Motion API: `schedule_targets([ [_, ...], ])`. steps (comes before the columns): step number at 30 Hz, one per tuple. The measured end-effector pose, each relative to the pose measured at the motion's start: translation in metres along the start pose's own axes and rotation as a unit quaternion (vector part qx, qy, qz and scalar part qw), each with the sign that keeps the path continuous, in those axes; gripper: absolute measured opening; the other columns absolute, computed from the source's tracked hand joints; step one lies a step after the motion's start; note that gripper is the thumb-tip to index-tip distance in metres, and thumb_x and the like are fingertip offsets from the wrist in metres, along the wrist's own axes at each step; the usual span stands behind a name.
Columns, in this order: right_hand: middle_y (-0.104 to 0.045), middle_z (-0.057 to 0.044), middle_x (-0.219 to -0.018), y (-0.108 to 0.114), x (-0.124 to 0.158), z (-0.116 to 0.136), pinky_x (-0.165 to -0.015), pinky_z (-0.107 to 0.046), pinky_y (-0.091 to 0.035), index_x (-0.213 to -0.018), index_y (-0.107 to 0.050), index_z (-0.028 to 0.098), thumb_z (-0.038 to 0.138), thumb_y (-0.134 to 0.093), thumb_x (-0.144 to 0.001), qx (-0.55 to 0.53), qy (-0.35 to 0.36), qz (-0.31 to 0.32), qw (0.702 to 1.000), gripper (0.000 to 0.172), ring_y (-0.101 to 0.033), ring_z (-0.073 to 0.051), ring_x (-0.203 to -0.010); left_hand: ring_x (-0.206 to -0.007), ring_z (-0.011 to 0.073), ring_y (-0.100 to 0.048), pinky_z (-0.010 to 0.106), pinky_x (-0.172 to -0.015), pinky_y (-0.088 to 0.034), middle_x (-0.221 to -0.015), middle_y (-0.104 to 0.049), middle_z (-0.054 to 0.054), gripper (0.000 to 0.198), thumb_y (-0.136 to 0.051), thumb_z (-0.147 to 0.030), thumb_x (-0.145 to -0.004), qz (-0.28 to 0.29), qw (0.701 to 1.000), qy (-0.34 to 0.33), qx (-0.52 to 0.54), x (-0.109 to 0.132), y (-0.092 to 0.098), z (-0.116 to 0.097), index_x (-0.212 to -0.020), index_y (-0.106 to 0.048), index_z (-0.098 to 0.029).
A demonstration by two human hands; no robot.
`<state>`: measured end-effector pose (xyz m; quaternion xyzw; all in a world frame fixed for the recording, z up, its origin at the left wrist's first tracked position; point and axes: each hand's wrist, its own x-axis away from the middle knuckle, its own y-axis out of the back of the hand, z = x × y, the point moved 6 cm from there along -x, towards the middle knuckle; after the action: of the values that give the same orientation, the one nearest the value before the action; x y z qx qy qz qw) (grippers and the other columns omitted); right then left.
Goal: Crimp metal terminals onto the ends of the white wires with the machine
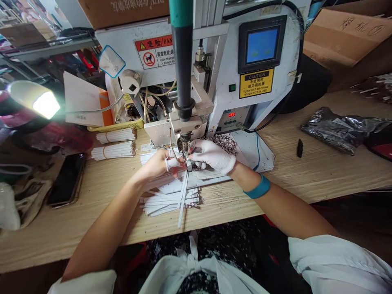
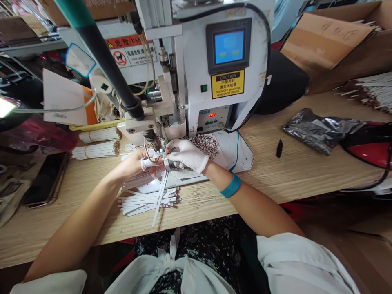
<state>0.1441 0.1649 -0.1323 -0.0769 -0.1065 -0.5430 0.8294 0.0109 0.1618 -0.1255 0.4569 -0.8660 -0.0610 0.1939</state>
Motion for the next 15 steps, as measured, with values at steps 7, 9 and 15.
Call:
schedule_targets([
  [7, -0.048, 0.006, -0.057, 0.0022, -0.0015, -0.005, -0.031, -0.015, -0.032, -0.08, -0.048, 0.017, 0.011, -0.06, -0.071, -0.028, 0.004, 0.01, 1.0, 0.015, -0.041, -0.004, -0.039, -0.056, 0.0163, -0.062, 0.025, -0.058, -0.045, -0.046, -0.059, -0.002, 0.02, -0.062, -0.036, -0.067, -0.002, 1.0, -0.001, -0.007, 0.0004, 0.0011, -0.0017, -0.062, -0.062, -0.016],
  [9, -0.05, 0.006, -0.06, 0.0026, -0.0024, -0.0061, -0.031, -0.016, -0.033, -0.08, -0.049, 0.017, 0.011, -0.061, -0.07, -0.031, 0.011, 0.013, 0.999, 0.017, -0.042, -0.004, -0.039, -0.057, 0.0169, -0.062, 0.025, -0.058, -0.045, -0.047, -0.06, -0.001, 0.022, -0.063, -0.037, -0.067, -0.001, 1.0, 0.0, -0.008, -0.0003, 0.0016, -0.0009, -0.063, -0.062, -0.016],
  [15, -0.051, 0.006, -0.059, 0.0035, -0.0023, -0.0063, -0.031, -0.016, -0.033, -0.084, -0.05, 0.017, 0.012, -0.063, -0.069, -0.03, 0.011, 0.012, 0.999, 0.02, -0.042, -0.004, -0.038, -0.051, 0.0163, -0.06, 0.026, -0.055, -0.045, -0.043, -0.057, -0.003, 0.02, -0.064, -0.036, -0.066, 0.014, 1.0, 0.002, 0.023, -0.0031, 0.0012, 0.0041, -0.065, -0.06, -0.016],
])
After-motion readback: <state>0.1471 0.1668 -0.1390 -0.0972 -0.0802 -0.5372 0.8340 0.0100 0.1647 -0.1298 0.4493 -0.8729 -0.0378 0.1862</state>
